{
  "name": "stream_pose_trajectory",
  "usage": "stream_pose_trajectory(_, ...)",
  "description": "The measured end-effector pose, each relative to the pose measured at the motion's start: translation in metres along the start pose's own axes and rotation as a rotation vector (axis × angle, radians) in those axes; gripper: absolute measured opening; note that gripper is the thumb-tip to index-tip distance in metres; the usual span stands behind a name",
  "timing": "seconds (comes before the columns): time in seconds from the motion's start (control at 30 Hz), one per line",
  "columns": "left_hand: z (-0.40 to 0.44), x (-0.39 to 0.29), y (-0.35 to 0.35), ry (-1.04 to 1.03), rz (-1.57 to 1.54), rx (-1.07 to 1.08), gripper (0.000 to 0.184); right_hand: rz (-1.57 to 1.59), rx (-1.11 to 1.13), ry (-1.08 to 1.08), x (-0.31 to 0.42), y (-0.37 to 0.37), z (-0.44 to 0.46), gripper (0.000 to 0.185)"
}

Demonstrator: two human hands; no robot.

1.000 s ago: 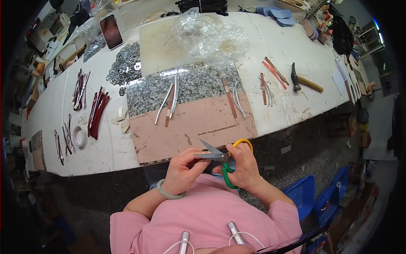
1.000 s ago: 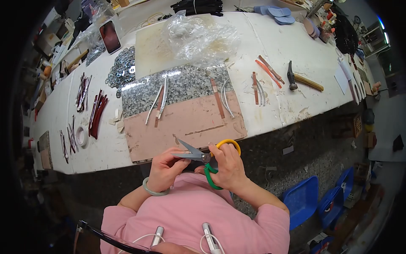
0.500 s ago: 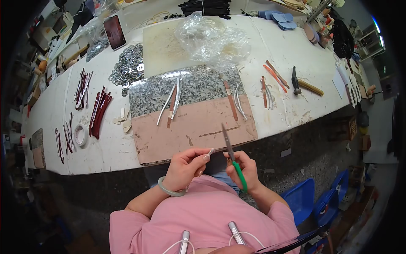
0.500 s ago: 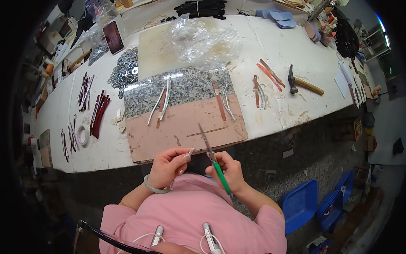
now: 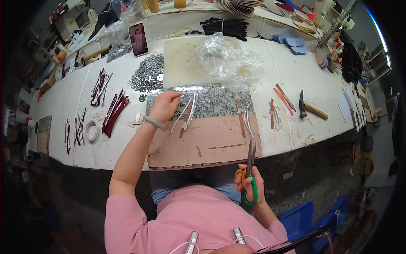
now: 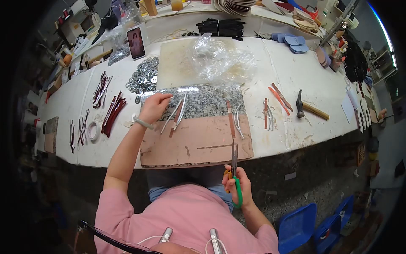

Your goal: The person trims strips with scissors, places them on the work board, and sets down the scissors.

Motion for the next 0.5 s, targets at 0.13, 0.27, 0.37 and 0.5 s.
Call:
stream_pose_trajectory(0.13,0.001,-0.019,-0.005,-0.101,0.340,-0.040,0.022,-0.017,-0.034,-0.048,-0.008,0.006,-0.005,0.060)
stream_pose_trajectory(0.27,-0.012,-0.043,0.001,-0.206,0.387,-0.166,0.021,-0.016,-0.046,-0.062,-0.008,0.010,-0.005,0.059)
stream_pose_trajectory(0.37,-0.017,-0.051,0.000,-0.184,0.347,-0.137,0.019,-0.054,-0.038,-0.049,-0.007,0.010,0.000,0.058)
stream_pose_trajectory(0.5,-0.014,-0.027,-0.020,0.012,0.237,0.076,0.019,-0.094,-0.016,-0.071,-0.005,0.003,0.002,0.060)
Point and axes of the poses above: each hand's wrist, its own z-axis towards the middle knuckle, its own y-axis out of the back of the hand, x = y × z, the point moved 9 cm from there along z, towards the middle knuckle, and after that the axes turned 1 degree about -x, right-handed, at the moved point
